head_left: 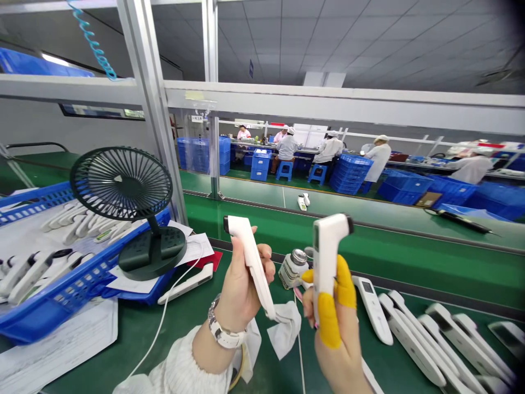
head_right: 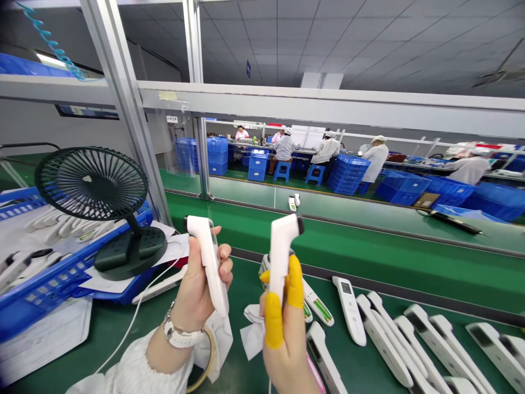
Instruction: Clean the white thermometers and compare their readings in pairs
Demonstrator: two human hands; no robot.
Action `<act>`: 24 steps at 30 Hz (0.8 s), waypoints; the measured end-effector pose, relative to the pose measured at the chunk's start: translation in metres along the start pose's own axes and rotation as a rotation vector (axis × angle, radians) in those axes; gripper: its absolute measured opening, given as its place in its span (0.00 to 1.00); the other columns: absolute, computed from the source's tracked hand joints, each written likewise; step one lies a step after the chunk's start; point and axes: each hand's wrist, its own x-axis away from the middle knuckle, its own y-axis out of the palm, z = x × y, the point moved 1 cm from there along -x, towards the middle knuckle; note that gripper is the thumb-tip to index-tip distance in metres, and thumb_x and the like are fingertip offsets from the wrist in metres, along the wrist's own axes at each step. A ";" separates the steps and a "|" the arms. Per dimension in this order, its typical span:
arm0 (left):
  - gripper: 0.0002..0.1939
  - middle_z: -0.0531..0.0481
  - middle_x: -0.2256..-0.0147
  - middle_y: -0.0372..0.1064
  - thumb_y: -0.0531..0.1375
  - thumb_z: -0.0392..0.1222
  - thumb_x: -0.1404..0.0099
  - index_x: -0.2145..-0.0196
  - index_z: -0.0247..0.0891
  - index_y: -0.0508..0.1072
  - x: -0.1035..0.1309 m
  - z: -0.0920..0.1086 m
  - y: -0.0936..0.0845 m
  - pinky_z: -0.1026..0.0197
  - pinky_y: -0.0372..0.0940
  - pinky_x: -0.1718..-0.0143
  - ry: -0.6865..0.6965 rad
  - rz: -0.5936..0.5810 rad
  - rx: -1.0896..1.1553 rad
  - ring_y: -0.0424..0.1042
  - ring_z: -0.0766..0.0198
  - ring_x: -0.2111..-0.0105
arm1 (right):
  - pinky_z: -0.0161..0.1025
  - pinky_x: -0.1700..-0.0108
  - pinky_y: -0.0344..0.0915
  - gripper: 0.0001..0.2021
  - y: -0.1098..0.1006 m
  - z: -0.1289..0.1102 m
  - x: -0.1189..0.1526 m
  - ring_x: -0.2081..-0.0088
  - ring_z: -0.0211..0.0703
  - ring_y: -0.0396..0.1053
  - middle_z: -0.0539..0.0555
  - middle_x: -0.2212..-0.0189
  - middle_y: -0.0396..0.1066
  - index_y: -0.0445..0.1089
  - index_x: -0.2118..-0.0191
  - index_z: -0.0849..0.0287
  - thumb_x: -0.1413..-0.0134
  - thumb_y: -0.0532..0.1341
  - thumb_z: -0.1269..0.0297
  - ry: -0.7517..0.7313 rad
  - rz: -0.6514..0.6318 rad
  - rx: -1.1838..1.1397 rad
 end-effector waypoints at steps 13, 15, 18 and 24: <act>0.24 0.59 0.80 0.62 0.54 0.58 0.41 0.54 0.39 0.68 0.009 -0.008 -0.001 0.75 0.53 0.89 -0.175 -0.312 0.029 0.58 0.77 0.90 | 0.40 0.71 0.62 0.27 -0.006 -0.001 -0.006 0.69 0.42 0.65 0.54 0.64 0.65 0.46 0.39 0.46 0.42 0.53 0.53 -0.067 0.074 -0.010; 0.24 0.59 0.80 0.61 0.54 0.58 0.41 0.54 0.39 0.68 0.008 -0.008 0.000 0.74 0.53 0.89 -0.170 -0.312 0.018 0.58 0.77 0.90 | 0.40 0.70 0.63 0.27 -0.005 -0.002 -0.005 0.68 0.43 0.66 0.55 0.62 0.66 0.46 0.39 0.46 0.43 0.53 0.53 -0.061 0.068 -0.013; 0.22 0.58 0.78 0.62 0.51 0.57 0.38 0.55 0.39 0.69 0.007 -0.006 0.001 0.74 0.53 0.88 -0.140 -0.237 0.016 0.59 0.77 0.88 | 0.40 0.69 0.65 0.29 -0.003 -0.004 -0.002 0.66 0.43 0.67 0.56 0.58 0.66 0.46 0.39 0.46 0.44 0.55 0.53 0.019 0.065 -0.022; 0.10 0.53 0.66 0.66 0.55 0.45 0.37 0.56 0.46 0.67 0.014 0.002 0.006 0.65 0.64 0.65 0.005 -0.148 0.121 0.67 0.71 0.71 | 0.34 0.68 0.68 0.29 0.005 0.002 0.008 0.67 0.43 0.69 0.51 0.66 0.69 0.60 0.48 0.49 0.58 0.67 0.58 0.231 -0.084 -0.105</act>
